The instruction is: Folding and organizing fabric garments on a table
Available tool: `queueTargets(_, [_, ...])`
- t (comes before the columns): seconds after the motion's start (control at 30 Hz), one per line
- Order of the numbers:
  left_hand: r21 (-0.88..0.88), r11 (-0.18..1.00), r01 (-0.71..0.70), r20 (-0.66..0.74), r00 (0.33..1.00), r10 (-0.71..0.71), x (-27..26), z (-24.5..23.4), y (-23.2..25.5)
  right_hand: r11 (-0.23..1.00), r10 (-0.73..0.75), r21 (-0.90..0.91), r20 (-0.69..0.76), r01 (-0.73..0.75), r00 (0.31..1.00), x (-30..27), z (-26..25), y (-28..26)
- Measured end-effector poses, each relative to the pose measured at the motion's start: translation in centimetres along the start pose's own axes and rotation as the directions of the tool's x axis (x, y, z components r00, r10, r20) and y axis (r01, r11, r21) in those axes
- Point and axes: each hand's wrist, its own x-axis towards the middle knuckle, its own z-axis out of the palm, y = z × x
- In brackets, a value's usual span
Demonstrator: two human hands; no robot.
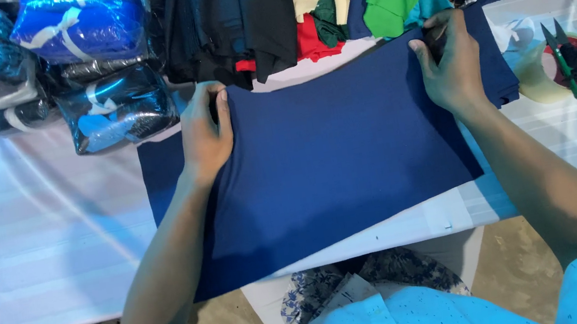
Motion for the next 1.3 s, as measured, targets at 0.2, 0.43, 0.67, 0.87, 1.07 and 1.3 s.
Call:
queueTargets(0.2, [0.061,0.998,-0.006,0.060,0.998,0.002,0.3,0.2,-0.6,0.993,-0.108,-0.039,-0.017,0.107,0.994,-0.9,-0.7,0.3])
queueTargets(0.43, [0.407,0.893,-0.192,0.109,0.981,0.161,0.8,1.9,-3.3,0.989,-0.119,-0.088,-0.034,0.116,0.992,-1.0,-0.9,2.3])
queueTargets(0.67, [0.518,0.812,-0.269,-0.043,0.940,0.339,0.1,-0.4,3.2,0.963,-0.270,-0.018,-0.155,0.271,0.950,-0.6,-0.7,3.0])
queueTargets(0.87, [0.441,0.872,-0.211,0.150,0.976,0.161,-7.8,-4.0,8.1,0.920,-0.388,-0.126,-0.136,0.372,0.912,-2.9,-3.4,-1.6])
queueTargets(1.07, [0.600,0.777,0.187,0.134,0.935,-0.328,-14.3,-7.0,9.6,0.855,-0.345,-0.258,0.365,0.450,0.865,-7.9,-4.3,-4.9])
queueTargets(1.3, [0.753,0.637,0.168,0.257,0.815,-0.519,-15.2,-7.3,8.9,0.776,-0.153,-0.448,0.549,0.444,0.822,-10.8,-4.7,-4.5])
